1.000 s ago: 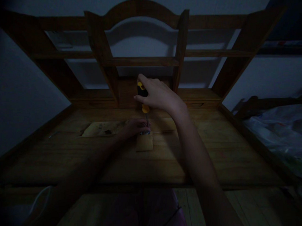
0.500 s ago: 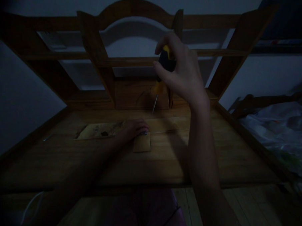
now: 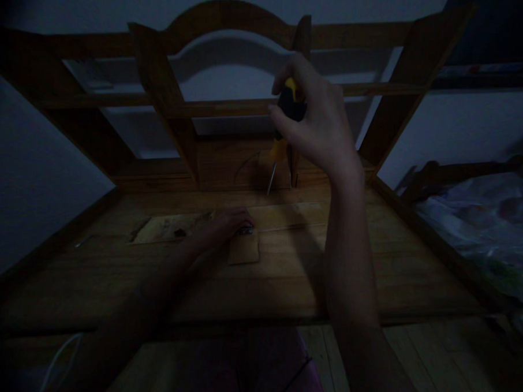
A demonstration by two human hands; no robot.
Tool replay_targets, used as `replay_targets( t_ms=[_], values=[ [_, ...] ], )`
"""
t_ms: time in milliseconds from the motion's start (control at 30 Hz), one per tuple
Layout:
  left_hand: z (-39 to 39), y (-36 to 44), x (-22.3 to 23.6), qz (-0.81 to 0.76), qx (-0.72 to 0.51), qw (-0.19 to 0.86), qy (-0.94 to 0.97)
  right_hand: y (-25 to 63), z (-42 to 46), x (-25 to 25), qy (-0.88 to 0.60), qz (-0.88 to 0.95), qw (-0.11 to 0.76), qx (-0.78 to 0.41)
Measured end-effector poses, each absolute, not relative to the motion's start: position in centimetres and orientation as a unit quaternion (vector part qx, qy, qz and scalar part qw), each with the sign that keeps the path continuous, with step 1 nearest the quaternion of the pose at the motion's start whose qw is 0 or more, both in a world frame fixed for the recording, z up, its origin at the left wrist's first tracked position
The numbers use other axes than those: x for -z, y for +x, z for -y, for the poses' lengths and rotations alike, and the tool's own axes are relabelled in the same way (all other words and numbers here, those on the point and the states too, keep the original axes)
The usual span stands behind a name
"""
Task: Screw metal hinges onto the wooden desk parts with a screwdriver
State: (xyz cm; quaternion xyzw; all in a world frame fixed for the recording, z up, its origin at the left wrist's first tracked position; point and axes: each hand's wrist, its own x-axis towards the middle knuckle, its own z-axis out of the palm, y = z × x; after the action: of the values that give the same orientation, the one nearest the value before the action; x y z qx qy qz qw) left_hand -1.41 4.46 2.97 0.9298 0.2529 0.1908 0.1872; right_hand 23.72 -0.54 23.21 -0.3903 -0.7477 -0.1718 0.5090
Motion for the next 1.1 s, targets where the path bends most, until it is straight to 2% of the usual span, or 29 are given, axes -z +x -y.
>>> replay_targets(
  t_ms=[133,367,667,933,1100],
  values=[
    [-4.2,-1.3,-3.2,-0.251,-0.183,0.166,0.936,23.8,0.5,-23.2,-0.388,0.749,0.51,0.17],
    [-3.3,-0.9,-3.8,-0.286,-0.151,0.046,0.945,23.6,0.6,-23.3,-0.39,0.75,0.506,0.172],
    [-4.1,-0.8,-3.1,-0.264,-0.17,0.104,0.944,23.3,0.4,-22.9,-0.377,0.769,0.496,0.142],
    [-4.4,-0.4,-2.9,-0.3,-0.134,-0.025,0.944,22.9,0.1,-22.6,-0.377,0.774,0.489,0.139],
    [-3.6,-0.7,-4.0,-0.271,-0.13,-0.033,0.953,23.0,0.4,-22.8,-0.402,0.773,0.473,0.126]
  ],
)
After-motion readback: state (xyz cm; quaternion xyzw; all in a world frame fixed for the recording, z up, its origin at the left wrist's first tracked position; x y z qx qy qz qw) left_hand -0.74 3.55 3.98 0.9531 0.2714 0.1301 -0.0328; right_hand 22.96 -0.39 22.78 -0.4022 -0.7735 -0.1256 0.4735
